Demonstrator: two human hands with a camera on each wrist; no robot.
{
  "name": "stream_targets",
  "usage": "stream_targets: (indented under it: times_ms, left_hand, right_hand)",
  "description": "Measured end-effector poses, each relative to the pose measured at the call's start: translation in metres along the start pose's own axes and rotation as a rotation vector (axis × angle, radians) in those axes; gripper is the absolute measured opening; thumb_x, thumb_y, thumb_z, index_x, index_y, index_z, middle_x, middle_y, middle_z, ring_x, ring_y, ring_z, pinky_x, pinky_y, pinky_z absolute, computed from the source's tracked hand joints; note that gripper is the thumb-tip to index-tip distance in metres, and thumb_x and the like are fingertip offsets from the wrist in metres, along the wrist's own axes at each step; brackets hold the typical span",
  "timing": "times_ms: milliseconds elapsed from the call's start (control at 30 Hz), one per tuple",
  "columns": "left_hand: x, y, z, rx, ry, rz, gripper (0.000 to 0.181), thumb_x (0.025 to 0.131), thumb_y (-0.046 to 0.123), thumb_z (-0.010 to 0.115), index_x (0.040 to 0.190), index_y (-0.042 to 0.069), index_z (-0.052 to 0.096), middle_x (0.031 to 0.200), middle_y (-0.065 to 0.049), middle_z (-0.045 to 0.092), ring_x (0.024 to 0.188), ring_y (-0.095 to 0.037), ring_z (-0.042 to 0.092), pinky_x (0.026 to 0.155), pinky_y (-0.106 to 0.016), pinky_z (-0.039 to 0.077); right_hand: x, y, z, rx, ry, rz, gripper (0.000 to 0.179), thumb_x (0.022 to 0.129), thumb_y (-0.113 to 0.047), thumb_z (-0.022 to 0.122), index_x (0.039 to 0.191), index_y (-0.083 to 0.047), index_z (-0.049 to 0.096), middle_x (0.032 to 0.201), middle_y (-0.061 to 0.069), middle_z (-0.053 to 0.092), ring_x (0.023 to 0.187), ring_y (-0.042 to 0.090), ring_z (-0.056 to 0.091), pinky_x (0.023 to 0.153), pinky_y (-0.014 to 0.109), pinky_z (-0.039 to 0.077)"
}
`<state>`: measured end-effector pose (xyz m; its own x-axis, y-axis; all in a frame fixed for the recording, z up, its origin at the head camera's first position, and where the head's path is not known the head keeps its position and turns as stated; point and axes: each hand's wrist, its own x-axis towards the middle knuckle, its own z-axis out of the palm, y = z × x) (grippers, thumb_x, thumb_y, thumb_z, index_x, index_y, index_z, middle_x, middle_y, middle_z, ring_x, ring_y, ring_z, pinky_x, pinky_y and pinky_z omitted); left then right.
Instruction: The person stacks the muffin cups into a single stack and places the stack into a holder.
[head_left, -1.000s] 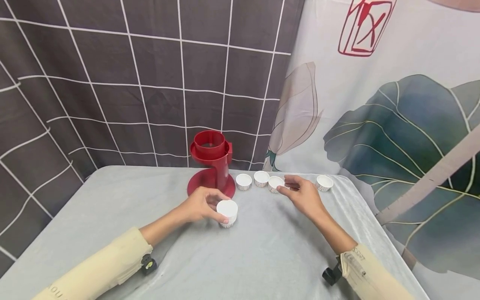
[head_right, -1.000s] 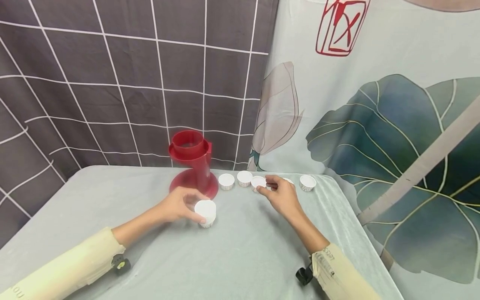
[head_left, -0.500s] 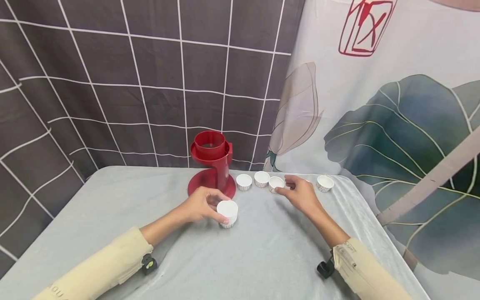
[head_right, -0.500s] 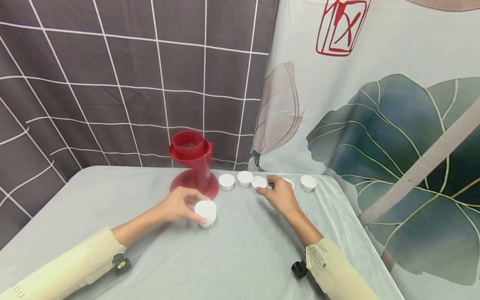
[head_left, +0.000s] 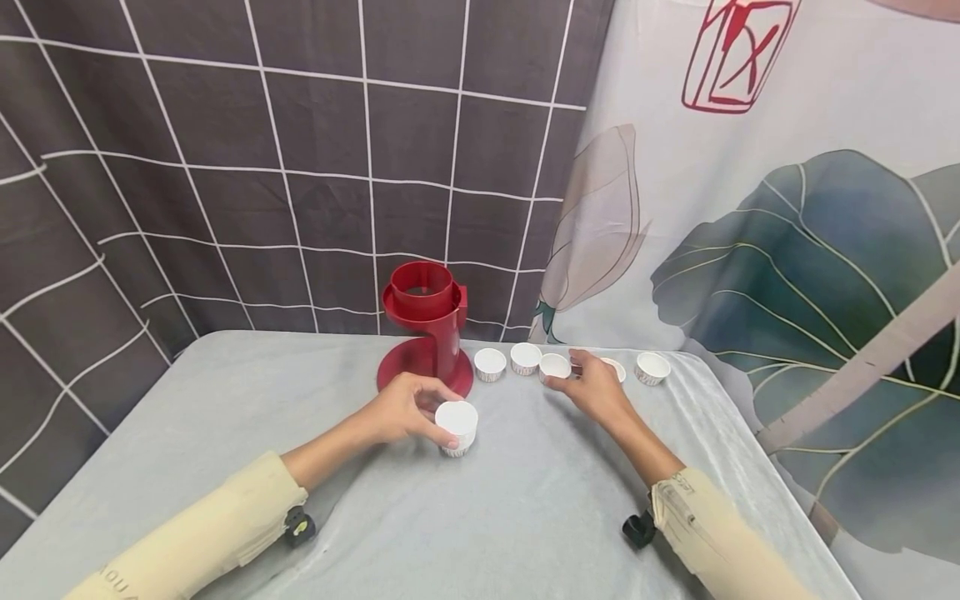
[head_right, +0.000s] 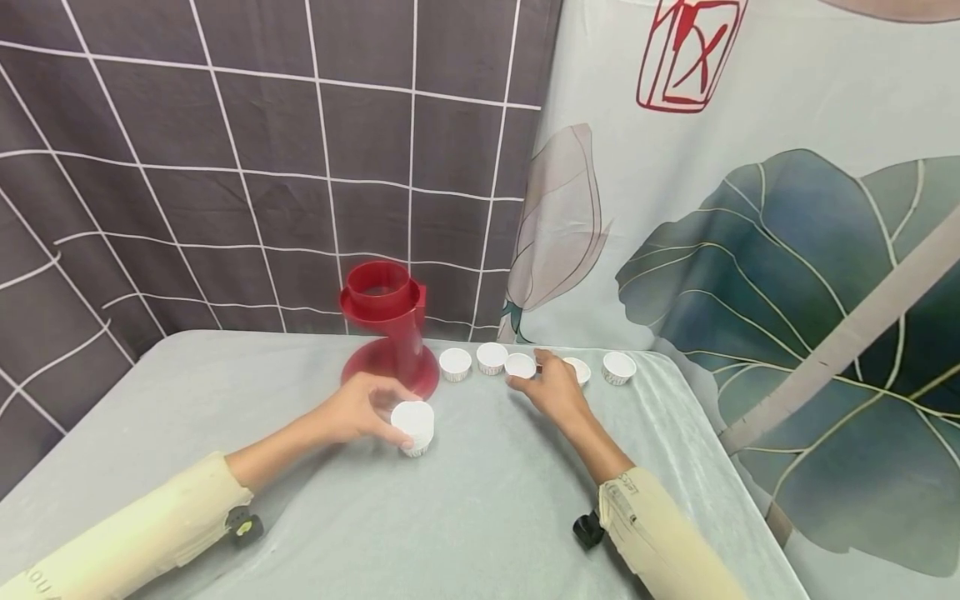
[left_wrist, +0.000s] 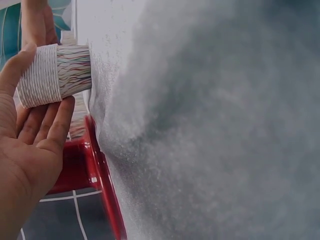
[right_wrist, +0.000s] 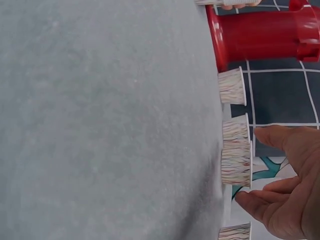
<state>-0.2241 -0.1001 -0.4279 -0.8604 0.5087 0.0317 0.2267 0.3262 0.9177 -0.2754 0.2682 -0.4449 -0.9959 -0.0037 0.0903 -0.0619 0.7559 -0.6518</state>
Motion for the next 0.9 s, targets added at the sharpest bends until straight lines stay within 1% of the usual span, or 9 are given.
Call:
stream_targets:
  times_ms: [100, 167, 267, 400, 533, 600, 733, 800, 900]
  left_hand:
    - [0.000, 0.000, 0.000, -0.004, -0.001, 0.003, 0.048, 0.082, 0.012, 0.102, 0.126, 0.004, 0.084, 0.119, -0.013, 0.084, 0.100, -0.020, 0.083, 0.093, -0.036, 0.070]
    - [0.000, 0.000, 0.000, -0.003, 0.001, 0.001, 0.048, 0.081, 0.012, 0.102, 0.126, 0.004, 0.084, 0.119, -0.013, 0.084, 0.100, -0.020, 0.083, 0.093, -0.036, 0.070]
    - [0.000, 0.001, 0.000, 0.003, 0.004, -0.001, 0.048, 0.081, 0.013, 0.102, 0.125, 0.006, 0.084, 0.119, -0.012, 0.084, 0.101, -0.020, 0.082, 0.092, -0.035, 0.070]
    - [0.000, 0.002, 0.000, 0.010, 0.007, -0.006, 0.048, 0.081, 0.014, 0.103, 0.125, 0.007, 0.085, 0.118, -0.010, 0.085, 0.103, -0.019, 0.082, 0.092, -0.034, 0.070]
    - [0.000, 0.001, 0.001, 0.009, 0.007, -0.001, 0.048, 0.081, 0.013, 0.103, 0.125, 0.007, 0.085, 0.117, -0.010, 0.085, 0.102, -0.019, 0.082, 0.092, -0.033, 0.070]
    - [0.000, 0.001, 0.001, 0.006, 0.007, 0.002, 0.048, 0.081, 0.013, 0.102, 0.125, 0.006, 0.085, 0.117, -0.011, 0.085, 0.102, -0.019, 0.082, 0.093, -0.034, 0.070]
    - [0.000, 0.001, 0.001, 0.004, 0.005, 0.004, 0.049, 0.081, 0.011, 0.102, 0.126, 0.005, 0.084, 0.117, -0.012, 0.085, 0.101, -0.019, 0.082, 0.093, -0.036, 0.070]
    - [0.000, 0.001, 0.000, 0.006, 0.004, 0.001, 0.049, 0.081, 0.012, 0.102, 0.126, 0.005, 0.084, 0.117, -0.012, 0.085, 0.101, -0.019, 0.082, 0.093, -0.036, 0.070]
    - [-0.001, 0.001, 0.000, 0.009, 0.002, 0.000, 0.049, 0.081, 0.012, 0.102, 0.126, 0.005, 0.084, 0.117, -0.011, 0.085, 0.101, -0.019, 0.082, 0.092, -0.035, 0.070]
  right_hand:
    - [0.018, 0.025, 0.013, -0.004, 0.013, -0.011, 0.108, 0.086, -0.064, 0.090, 0.162, 0.005, 0.054, 0.153, 0.028, 0.069, 0.137, 0.044, 0.073, 0.117, 0.060, 0.056]
    - [0.021, 0.027, 0.017, -0.006, 0.027, -0.013, 0.106, 0.087, -0.062, 0.090, 0.160, 0.005, 0.055, 0.152, 0.029, 0.070, 0.136, 0.045, 0.073, 0.117, 0.060, 0.056]
    - [0.019, 0.022, 0.020, -0.009, 0.065, -0.034, 0.096, 0.087, -0.055, 0.092, 0.155, 0.006, 0.061, 0.146, 0.029, 0.074, 0.131, 0.044, 0.076, 0.112, 0.057, 0.059]
    - [0.022, 0.024, 0.025, -0.040, 0.112, -0.090, 0.085, 0.085, -0.050, 0.094, 0.145, 0.006, 0.069, 0.132, 0.028, 0.080, 0.114, 0.041, 0.080, 0.095, 0.049, 0.063]
    - [0.029, 0.035, 0.031, -0.066, 0.120, -0.116, 0.069, 0.088, -0.048, 0.092, 0.135, 0.001, 0.077, 0.115, 0.021, 0.083, 0.095, 0.030, 0.076, 0.078, 0.039, 0.057]
    - [0.033, 0.040, 0.034, -0.062, 0.116, -0.129, 0.066, 0.089, -0.047, 0.091, 0.134, 0.000, 0.078, 0.114, 0.019, 0.083, 0.093, 0.028, 0.074, 0.078, 0.039, 0.056]
    - [0.035, 0.047, 0.036, -0.047, 0.123, -0.140, 0.069, 0.090, -0.047, 0.091, 0.138, 0.001, 0.076, 0.123, 0.021, 0.083, 0.099, 0.030, 0.076, 0.085, 0.045, 0.060]
    - [0.036, 0.050, 0.036, -0.043, 0.129, -0.145, 0.070, 0.089, -0.048, 0.091, 0.138, 0.001, 0.076, 0.123, 0.022, 0.083, 0.098, 0.030, 0.076, 0.085, 0.045, 0.060]
    - [0.037, 0.052, 0.036, -0.045, 0.134, -0.157, 0.066, 0.090, -0.049, 0.091, 0.135, -0.001, 0.078, 0.115, 0.019, 0.084, 0.092, 0.028, 0.074, 0.080, 0.041, 0.058]
